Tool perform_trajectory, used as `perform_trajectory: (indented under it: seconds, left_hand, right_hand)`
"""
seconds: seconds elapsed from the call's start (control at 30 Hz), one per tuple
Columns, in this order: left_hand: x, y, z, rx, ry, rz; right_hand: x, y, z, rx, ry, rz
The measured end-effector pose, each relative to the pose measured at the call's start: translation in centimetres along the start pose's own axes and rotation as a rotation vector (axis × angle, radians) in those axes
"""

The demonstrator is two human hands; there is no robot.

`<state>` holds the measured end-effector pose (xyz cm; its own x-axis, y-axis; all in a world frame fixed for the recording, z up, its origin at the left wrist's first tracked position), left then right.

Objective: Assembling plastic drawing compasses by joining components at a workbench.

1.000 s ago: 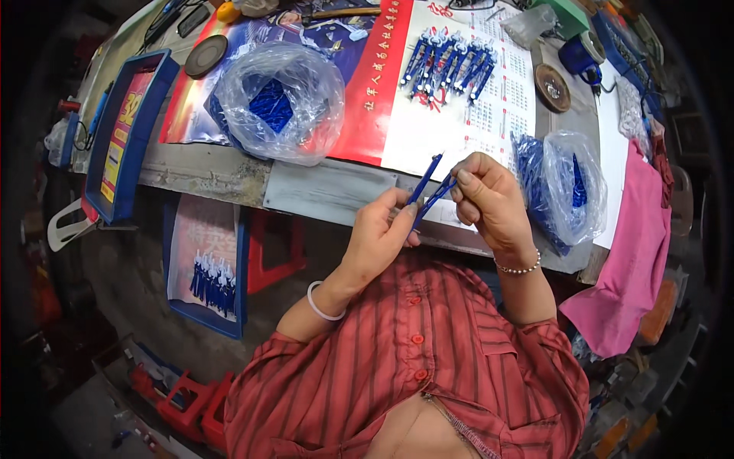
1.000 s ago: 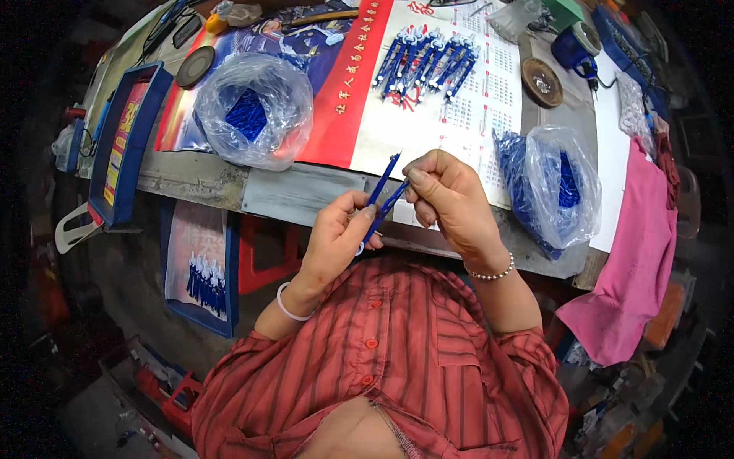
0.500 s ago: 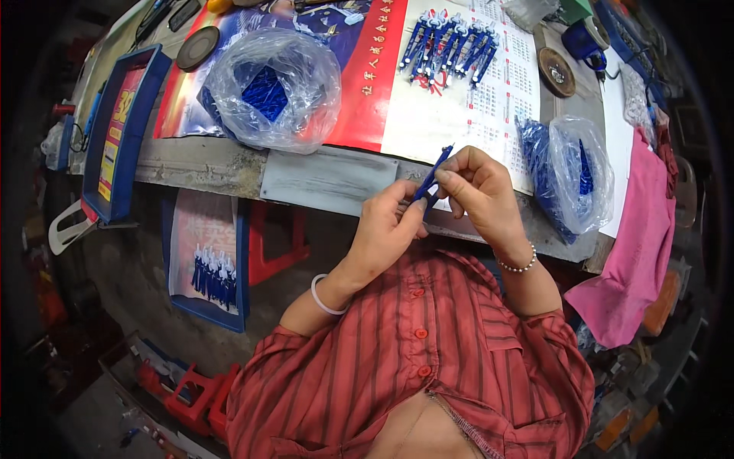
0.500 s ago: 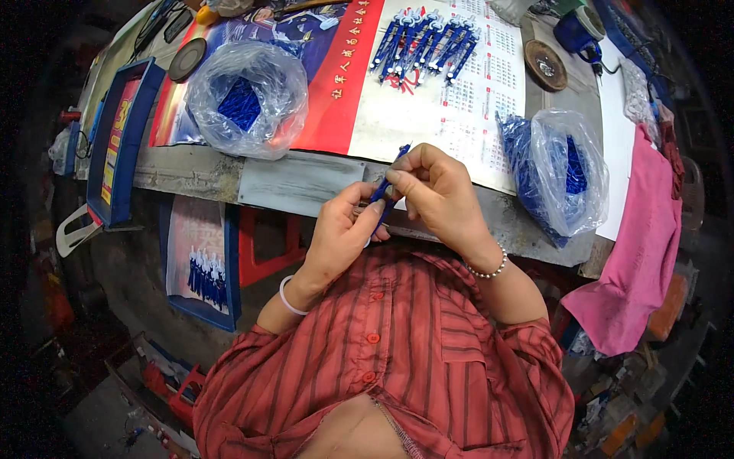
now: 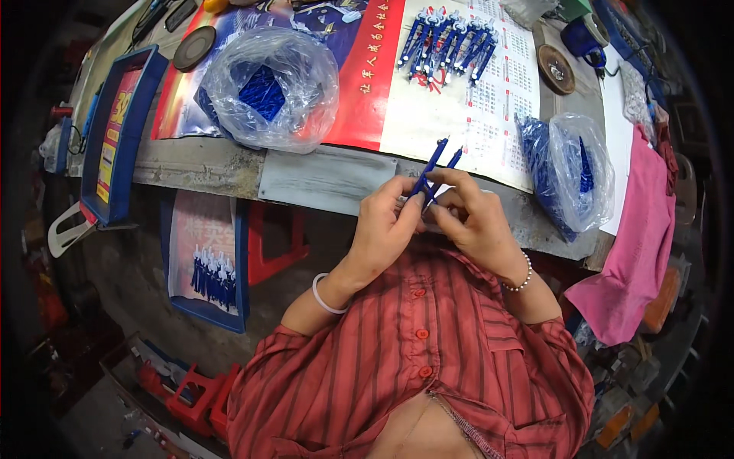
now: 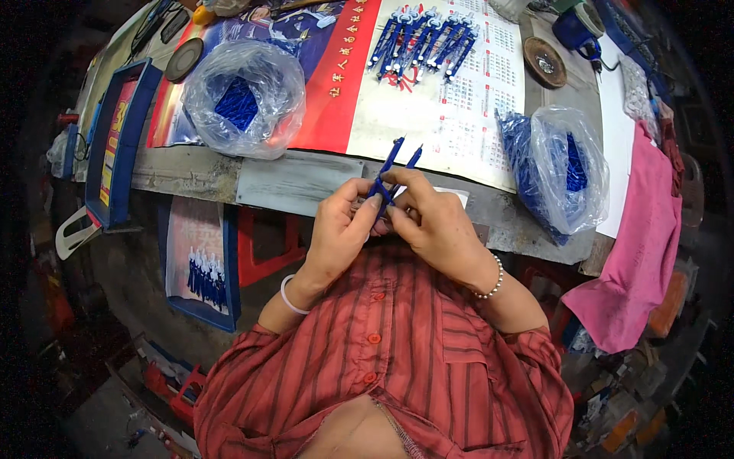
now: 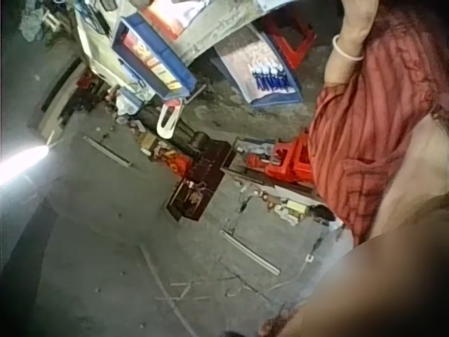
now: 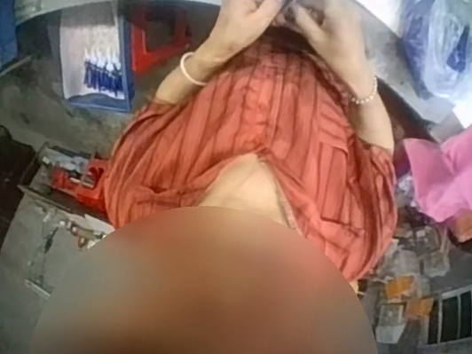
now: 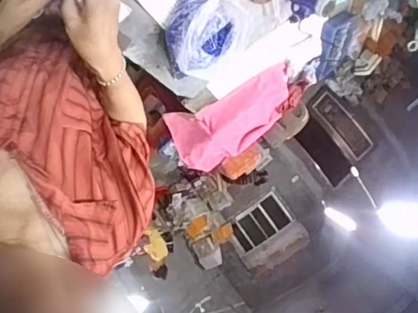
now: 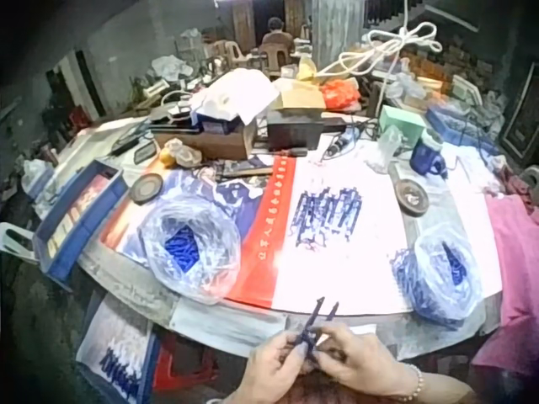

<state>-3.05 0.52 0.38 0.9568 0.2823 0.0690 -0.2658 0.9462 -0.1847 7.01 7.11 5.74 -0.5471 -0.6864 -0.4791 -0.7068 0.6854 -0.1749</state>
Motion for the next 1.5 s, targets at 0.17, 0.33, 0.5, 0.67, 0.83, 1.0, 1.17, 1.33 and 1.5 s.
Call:
perform_trajectory:
  seconds: [0.17, 0.33, 0.5, 0.67, 0.83, 1.0, 1.17, 1.33, 1.5]
  left_hand:
    - [0.2, -0.1, -0.1, -0.061, -0.052, -0.028]
    - [0.3, -0.2, -0.4, -0.098, -0.083, -0.046]
    - [-0.2, -0.1, -0.8, -0.054, -0.137, 0.021]
    - [-0.2, -0.1, -0.7, -0.064, -0.108, 0.028]
    - [-0.1, -0.1, -0.8, -0.092, -0.099, -0.007]
    - [0.2, -0.1, -1.2, -0.122, -0.095, -0.043]
    - [0.5, -0.2, -1.2, -0.135, -0.079, -0.076]
    - [0.5, -0.3, -1.1, -0.136, -0.047, -0.077]
    - [0.5, -0.4, -0.9, -0.085, -0.103, -0.030]
  right_hand:
    - [0.5, -0.4, 2.8, 0.230, 0.613, -0.025]
    - [0.8, -0.2, 4.3, 0.301, 0.791, -0.060]
    - [0.5, 0.0, 4.1, 0.340, 1.062, 0.000]
    - [0.0, 0.1, 4.8, 0.300, 1.103, 0.076]
    - [0.0, 0.1, 5.0, 0.353, 1.141, 0.096]
    - [-0.2, 0.0, 5.2, 0.350, 1.103, 0.127]
    - [-0.2, -0.1, 5.5, 0.340, 1.019, 0.165]
    - [-0.4, 0.0, 5.1, 0.299, 0.897, 0.202]
    - [0.0, 0.0, 4.3, 0.198, 0.737, 0.213]
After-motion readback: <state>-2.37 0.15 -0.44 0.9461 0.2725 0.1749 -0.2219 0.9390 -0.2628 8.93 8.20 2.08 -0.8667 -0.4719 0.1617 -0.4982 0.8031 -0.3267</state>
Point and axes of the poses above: each hand's wrist, its own y-axis towards the middle knuckle, its own x-axis out of the palm, z = x × y, the point moved 8 cm from there along y, towards the middle knuckle, and after that the axes turned 3 degrees about x, right-handed, at the moved point
